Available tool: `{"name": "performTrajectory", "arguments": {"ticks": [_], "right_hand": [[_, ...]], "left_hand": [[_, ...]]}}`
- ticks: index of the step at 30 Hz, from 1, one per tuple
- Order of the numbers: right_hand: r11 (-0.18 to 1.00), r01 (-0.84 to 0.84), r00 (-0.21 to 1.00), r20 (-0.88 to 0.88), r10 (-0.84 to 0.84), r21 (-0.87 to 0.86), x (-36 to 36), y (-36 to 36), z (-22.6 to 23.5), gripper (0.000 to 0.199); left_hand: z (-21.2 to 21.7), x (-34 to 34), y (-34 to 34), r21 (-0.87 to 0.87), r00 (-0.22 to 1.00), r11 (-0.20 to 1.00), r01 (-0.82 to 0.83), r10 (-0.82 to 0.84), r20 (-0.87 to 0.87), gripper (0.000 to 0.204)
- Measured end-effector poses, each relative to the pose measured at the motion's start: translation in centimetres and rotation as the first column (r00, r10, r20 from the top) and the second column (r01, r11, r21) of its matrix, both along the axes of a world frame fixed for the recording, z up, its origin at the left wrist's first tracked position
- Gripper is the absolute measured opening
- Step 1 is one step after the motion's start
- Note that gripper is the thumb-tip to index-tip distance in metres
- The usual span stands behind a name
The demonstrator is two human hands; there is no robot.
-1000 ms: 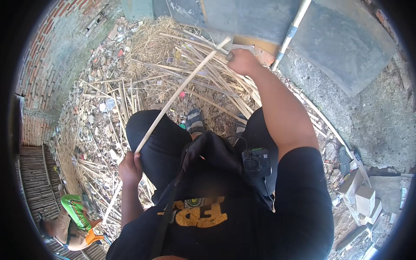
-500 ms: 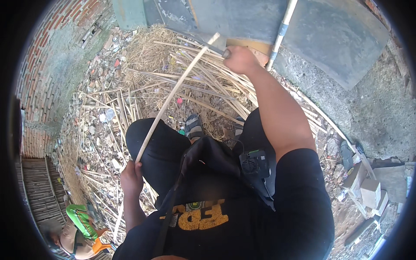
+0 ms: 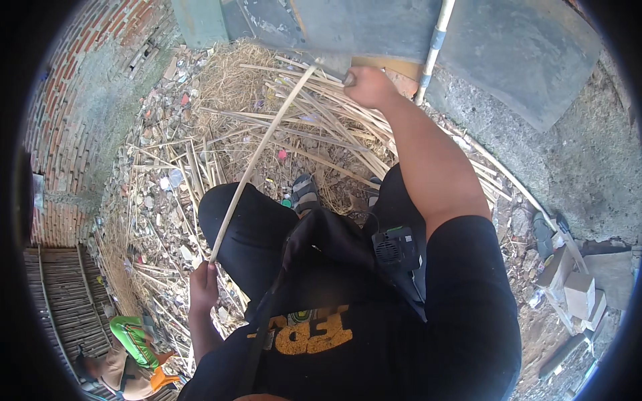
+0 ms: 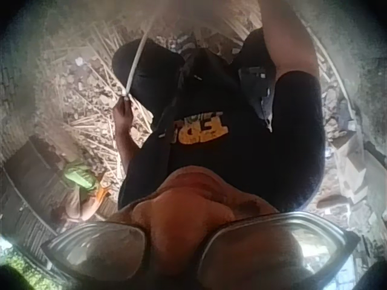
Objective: The person repeatedly shaves a thin strip of bamboo with a machete to smooth or thin it while sitting outdoors. The person holds the bamboo strip with one hand and draws the blade along its length multiple times.
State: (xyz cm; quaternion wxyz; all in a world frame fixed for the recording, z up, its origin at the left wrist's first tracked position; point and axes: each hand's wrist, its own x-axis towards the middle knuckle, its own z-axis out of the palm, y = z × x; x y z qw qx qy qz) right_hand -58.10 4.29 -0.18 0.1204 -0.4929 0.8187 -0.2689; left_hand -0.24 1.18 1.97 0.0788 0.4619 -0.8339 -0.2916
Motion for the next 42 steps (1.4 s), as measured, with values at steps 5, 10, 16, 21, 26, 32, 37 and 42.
{"name": "performTrajectory", "arguments": {"ticks": [5, 10, 16, 21, 26, 32, 37, 42], "right_hand": [[0.986, -0.147, 0.984, -0.108, 0.139, -0.078, 2.2, -0.3, 0.8, 0.031], [0.96, -0.267, 0.945, -0.172, 0.278, 0.089, 3.4, 0.1, 2.7, 0.026], [0.983, 0.171, 0.985, 0.006, -0.172, 0.07, -0.9, 0.7, 0.8, 0.041], [0.99, 0.139, 0.988, 0.074, -0.138, -0.013, 0.5, 0.1, 1.9, 0.044], [0.964, 0.231, 0.965, 0.158, -0.21, -0.129, 0.1, 0.2, 1.8, 0.04], [0.976, 0.082, 0.993, 0.096, -0.064, -0.201, 3.7, 0.6, 3.5, 0.033], [0.956, -0.191, 0.981, -0.068, 0.18, -0.224, 7.3, -0.2, 2.7, 0.03], [0.93, -0.367, 0.93, -0.015, 0.368, 0.015, 10.2, -0.3, 2.2, 0.029]], "left_hand": [[-0.1, 0.2, -0.4, 0.112, 0.998, 0.994, -0.015, 0.021, -0.055, 0.045], [-0.6, 0.5, -0.8, 0.145, 0.998, 0.989, -0.007, 0.017, -0.066, 0.044], [1.3, -0.4, 0.0, 0.038, 0.996, 0.999, -0.023, 0.02, 0.091, 0.042], [-0.4, 0.0, 1.5, -0.04, 0.996, 0.996, -0.08, 0.082, 0.045, 0.042], [-1.8, -0.1, 1.7, -0.129, 0.998, 0.991, -0.029, 0.036, 0.051, 0.041], [-0.3, -2.7, 1.6, -0.173, 0.992, 0.978, -0.118, 0.124, 0.024, 0.04], [0.0, -4.4, 1.3, -0.205, 0.997, 0.978, -0.044, 0.055, 0.05, 0.038], [0.5, -5.0, 1.3, -0.133, 0.993, 0.987, -0.087, 0.097, 0.069, 0.037]]}}
